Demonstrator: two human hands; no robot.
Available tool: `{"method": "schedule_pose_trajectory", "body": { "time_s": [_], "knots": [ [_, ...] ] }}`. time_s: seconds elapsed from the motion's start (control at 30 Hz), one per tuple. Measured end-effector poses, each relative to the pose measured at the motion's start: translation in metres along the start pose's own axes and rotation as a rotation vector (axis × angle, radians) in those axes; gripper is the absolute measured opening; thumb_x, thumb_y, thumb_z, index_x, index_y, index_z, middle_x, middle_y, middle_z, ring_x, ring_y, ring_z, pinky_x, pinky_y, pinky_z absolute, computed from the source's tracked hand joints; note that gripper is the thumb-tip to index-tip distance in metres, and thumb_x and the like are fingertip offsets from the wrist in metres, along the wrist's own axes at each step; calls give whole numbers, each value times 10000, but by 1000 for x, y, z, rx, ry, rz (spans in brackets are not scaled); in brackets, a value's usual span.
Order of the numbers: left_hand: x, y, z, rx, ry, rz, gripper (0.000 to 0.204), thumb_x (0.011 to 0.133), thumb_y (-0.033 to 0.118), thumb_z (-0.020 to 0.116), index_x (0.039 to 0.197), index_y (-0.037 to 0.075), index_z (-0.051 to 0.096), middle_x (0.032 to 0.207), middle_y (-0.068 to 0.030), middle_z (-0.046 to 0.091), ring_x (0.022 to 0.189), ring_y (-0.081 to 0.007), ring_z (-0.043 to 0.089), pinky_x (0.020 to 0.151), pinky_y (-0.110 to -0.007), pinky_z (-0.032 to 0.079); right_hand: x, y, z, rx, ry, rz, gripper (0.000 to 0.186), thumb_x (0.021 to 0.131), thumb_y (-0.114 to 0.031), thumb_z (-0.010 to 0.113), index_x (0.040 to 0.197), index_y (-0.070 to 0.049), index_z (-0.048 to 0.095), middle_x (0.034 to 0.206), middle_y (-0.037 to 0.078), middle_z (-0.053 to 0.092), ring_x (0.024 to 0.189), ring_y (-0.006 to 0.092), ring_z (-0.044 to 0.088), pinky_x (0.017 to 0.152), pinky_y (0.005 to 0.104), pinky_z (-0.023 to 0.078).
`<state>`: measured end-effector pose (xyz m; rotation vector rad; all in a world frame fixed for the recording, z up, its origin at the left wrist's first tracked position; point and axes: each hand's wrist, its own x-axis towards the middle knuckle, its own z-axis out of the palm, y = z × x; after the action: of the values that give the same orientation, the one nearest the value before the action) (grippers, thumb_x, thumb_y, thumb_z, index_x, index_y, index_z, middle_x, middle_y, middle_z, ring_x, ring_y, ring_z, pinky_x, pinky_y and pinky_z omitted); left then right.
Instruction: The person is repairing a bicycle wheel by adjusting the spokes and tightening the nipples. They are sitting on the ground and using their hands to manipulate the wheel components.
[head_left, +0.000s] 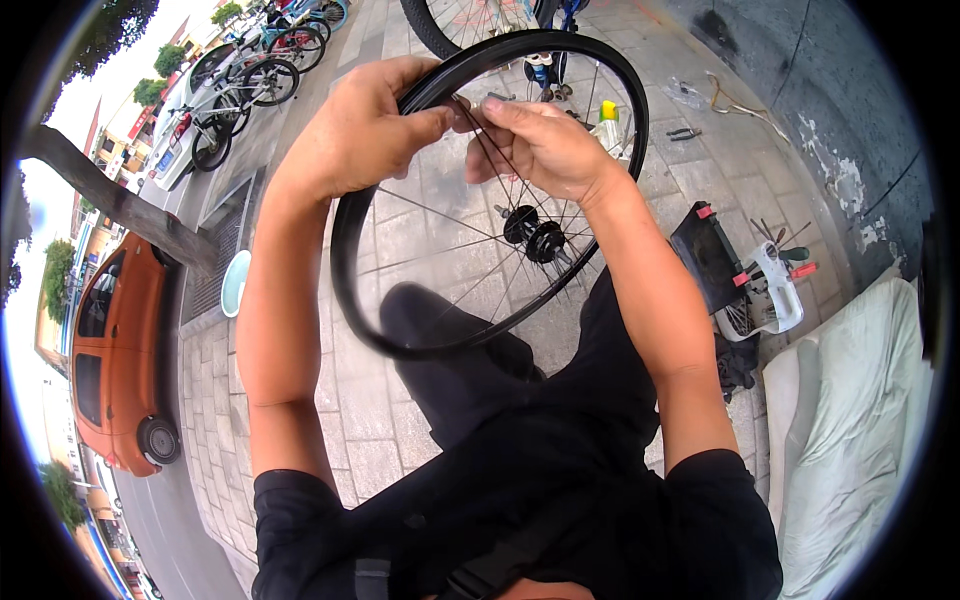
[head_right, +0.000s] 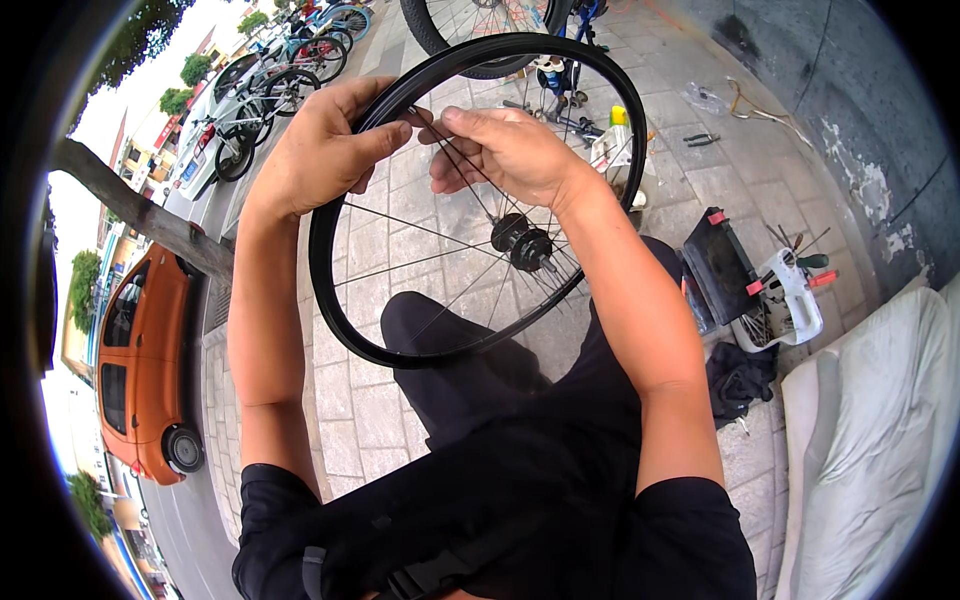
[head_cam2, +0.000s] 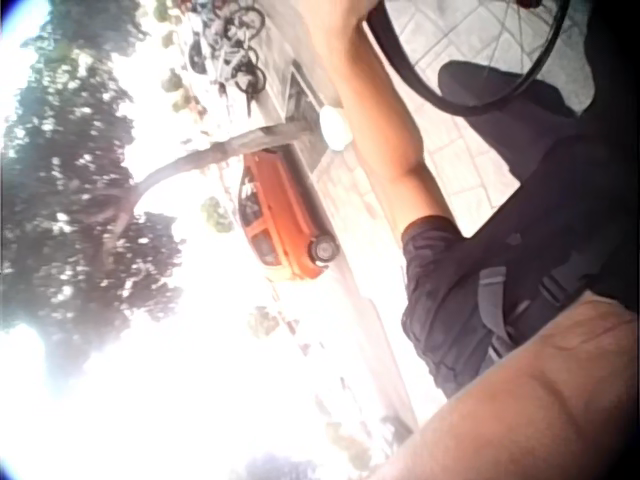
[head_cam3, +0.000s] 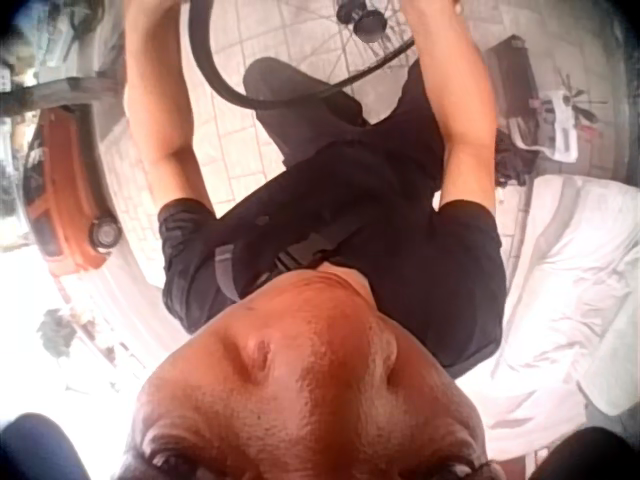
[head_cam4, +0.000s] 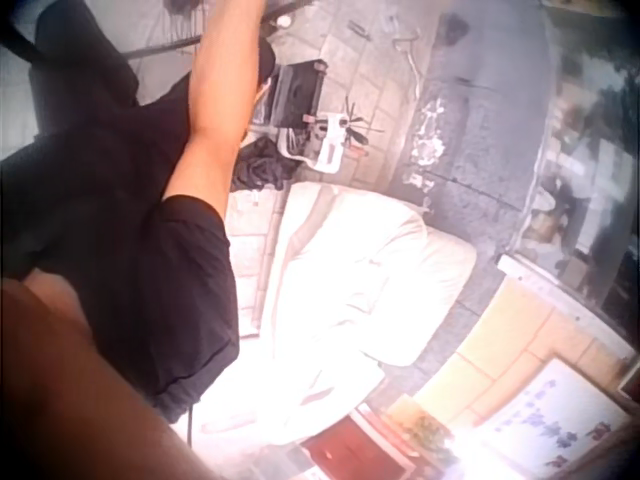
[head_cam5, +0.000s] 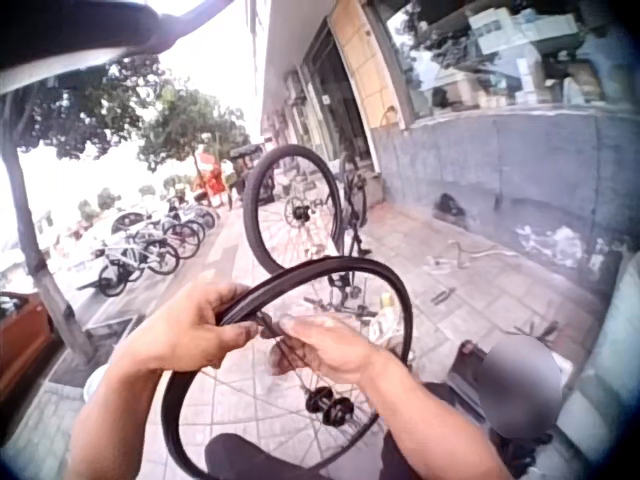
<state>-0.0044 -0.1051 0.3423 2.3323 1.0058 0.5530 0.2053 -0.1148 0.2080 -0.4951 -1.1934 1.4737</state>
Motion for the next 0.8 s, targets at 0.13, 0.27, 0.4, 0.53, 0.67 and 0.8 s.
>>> {"method": "schedule_pose_trajectory", "body": {
  "time_s": [0.13, 0.27, 0.4, 0.53, 0.67, 0.8],
  "knots": [
    [-5, 0, -2, -21, 1, 12, 401, 959, 134, 748, 1319, -17, 657, 724, 13, 640, 511, -38, 521, 459, -229, 429, 14, 10, -1, 212, -68, 22, 318, 1023, -313, 715, 1130, -14, 711, 855, 41, 671, 824, 182, 701, 817, 389, 619],
    [-7, -3, 2, 3, 73, -11, 394, 961, 138, 749, 1316, -10, 661, 782, 15, 658, 522, -34, 523, 458, -221, 430, 14, 19, 6, 123, 220, -27, 272, 1047, -242, 663, 1105, 23, 685, 836, 63, 644, 715, 178, 675, 714, 373, 637],
    [-5, -10, 2, -12, 98, -12, 400, 969, 147, 753, 1319, -23, 656, 801, 11, 654, 520, -32, 514, 453, -219, 409, 5, 11, 24, -87, 487, -110, 271, 1073, -174, 578, 1181, 60, 661, 813, 78, 625, 662, 183, 678, 612, 338, 631],
    [1, -21, -8, -83, 72, -48, 464, 977, 166, 762, 1366, -47, 626, 827, 6, 657, 505, -29, 483, 446, -222, 379, 7, 14, 29, -195, 515, -234, 318, 1076, -174, 558, 1270, 62, 649, 820, 81, 645, 672, 168, 689, 600, 317, 617],
    [0, -35, -13, -139, 116, -50, 499, 968, 156, 770, 1375, -81, 603, 893, -16, 697, 521, -40, 494, 453, -216, 384, 15, 19, 35, -308, 527, -271, 366, 1071, -180, 556, 1329, 64, 644, 828, 92, 687, 675, 154, 708, 578, 297, 591],
    [5, -48, -22, -183, 132, -33, 540, 959, 147, 779, 1410, -77, 582, 968, -33, 719, 585, -51, 527, 514, -216, 417, 23, 10, 34, -345, 514, -242, 344, 1080, -174, 560, 1325, 55, 637, 856, 66, 676, 728, 161, 723, 621, 306, 616]
  ]
}}
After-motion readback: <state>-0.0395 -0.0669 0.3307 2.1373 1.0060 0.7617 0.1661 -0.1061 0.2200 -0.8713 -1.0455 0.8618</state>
